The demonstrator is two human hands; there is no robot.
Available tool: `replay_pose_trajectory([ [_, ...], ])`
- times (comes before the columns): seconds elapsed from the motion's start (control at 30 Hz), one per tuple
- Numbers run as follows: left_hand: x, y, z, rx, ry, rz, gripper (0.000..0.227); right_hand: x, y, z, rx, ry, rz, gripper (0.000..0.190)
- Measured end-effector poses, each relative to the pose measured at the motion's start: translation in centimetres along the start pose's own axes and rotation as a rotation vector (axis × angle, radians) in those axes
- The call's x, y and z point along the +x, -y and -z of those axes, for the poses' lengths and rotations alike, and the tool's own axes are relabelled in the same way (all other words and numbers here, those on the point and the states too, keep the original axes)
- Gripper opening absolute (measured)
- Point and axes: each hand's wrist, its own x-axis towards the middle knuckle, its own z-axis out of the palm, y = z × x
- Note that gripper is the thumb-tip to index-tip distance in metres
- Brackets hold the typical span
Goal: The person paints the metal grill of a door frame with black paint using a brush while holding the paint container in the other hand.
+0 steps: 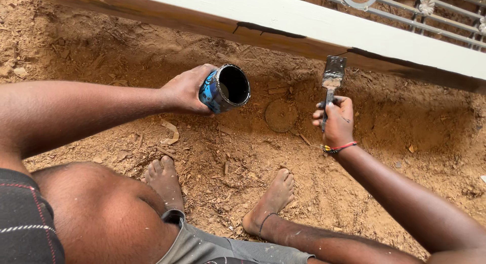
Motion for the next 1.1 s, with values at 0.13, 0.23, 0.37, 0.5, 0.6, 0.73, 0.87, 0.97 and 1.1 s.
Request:
replay_pose_trajectory([
  [0.13, -0.1, 0.1, 0.2, -0.035, -0.003, -0.066, 0.1, -2.2, 3.2, 1.0, -0.241, 0.112, 0.087, 0.023],
  [0.23, -0.2, 0.3, 0.3, -0.024, -0.015, -0.074, 0.101, -3.9, 6.8, 2.0, -0.65, 0.191, 0.395, 0.022],
  [0.37, -0.7, 0.8, 0.1, -0.008, -0.015, -0.003, 0.101, -5.8, 10.1, 2.7, -0.984, 0.193, 0.584, 0.026],
  [0.5, -0.2, 0.0, 0.3, 0.005, 0.02, 0.046, 0.101, -6.1, 10.0, 1.0, -0.93, 0.129, 0.485, 0.018],
  [0.6, 0.0, -0.3, 1.2, 0.003, -0.006, -0.011, 0.102, -4.7, 7.6, -2.0, -0.672, 0.101, 0.601, 0.021],
  [0.73, -1.2, -0.7, 1.5, -0.038, -0.113, -0.04, 0.099, -3.2, 5.0, -4.7, -0.406, 0.129, 0.597, 0.029],
  [0.87, -0.8, -0.9, 1.0, -0.073, -0.03, 0.04, 0.099, -1.4, 4.8, -5.7, -0.442, 0.153, 0.597, 0.026],
  [0.97, 0.2, -0.3, 0.4, -0.035, -0.037, -0.08, 0.097, -0.6, 4.2, -5.7, -0.433, 0.155, 0.464, 0.023],
  [1.1, 2.0, 0.1, -0.5, -0.056, -0.037, -0.134, 0.093, 1.2, 3.7, -5.2, -0.245, 0.147, 0.447, 0.022],
])
